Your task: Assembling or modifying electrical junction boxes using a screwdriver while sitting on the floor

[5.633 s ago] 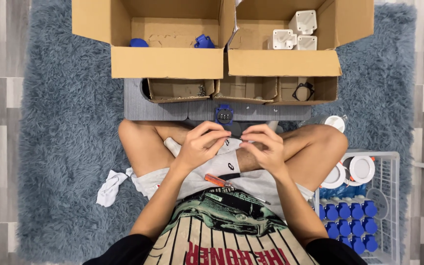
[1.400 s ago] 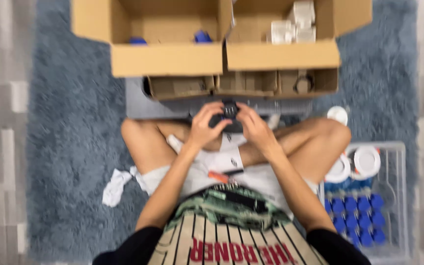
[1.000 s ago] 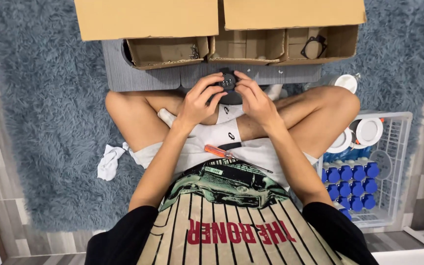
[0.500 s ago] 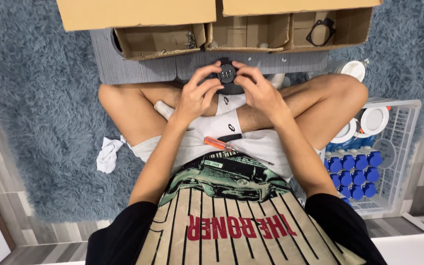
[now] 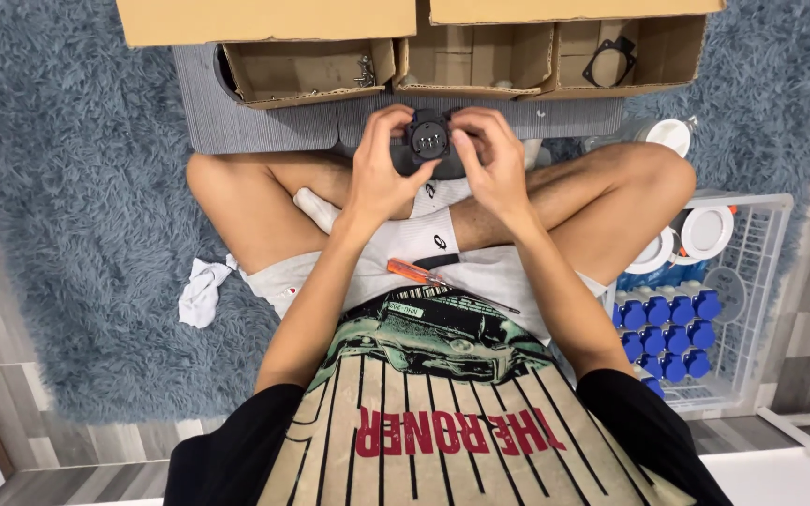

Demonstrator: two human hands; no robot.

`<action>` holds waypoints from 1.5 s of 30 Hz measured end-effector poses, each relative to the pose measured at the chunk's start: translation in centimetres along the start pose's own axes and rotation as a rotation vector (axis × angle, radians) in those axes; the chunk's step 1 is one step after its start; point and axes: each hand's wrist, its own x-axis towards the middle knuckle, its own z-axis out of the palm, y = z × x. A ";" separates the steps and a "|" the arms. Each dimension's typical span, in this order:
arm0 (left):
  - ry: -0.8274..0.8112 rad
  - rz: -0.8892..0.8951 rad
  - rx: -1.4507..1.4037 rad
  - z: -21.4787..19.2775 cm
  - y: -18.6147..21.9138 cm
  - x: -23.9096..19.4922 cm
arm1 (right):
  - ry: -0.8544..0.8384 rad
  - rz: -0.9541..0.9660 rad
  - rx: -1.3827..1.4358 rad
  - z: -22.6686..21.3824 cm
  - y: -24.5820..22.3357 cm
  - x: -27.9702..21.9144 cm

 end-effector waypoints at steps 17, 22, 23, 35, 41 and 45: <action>-0.026 0.110 0.011 -1.2 1.7 -0.1 | -0.096 0.065 -0.121 -0.4 -1.5 0.2; -0.026 0.179 0.027 -1.6 3.3 0.4 | -0.080 0.081 -0.075 -0.6 -1.4 -0.1; -0.035 0.186 0.036 -1.7 3.5 0.5 | -0.078 0.090 -0.064 -0.6 -1.6 -0.1; -0.009 0.153 -0.002 -2.7 5.9 0.1 | -0.049 0.196 0.120 -0.4 -3.7 -1.0; -0.069 0.037 -0.102 -3.7 7.1 -0.5 | -0.057 0.247 0.169 -0.5 -3.6 -1.8; -0.054 0.013 -0.123 -3.9 7.2 -0.7 | -0.085 0.233 0.185 -0.8 -3.6 -2.2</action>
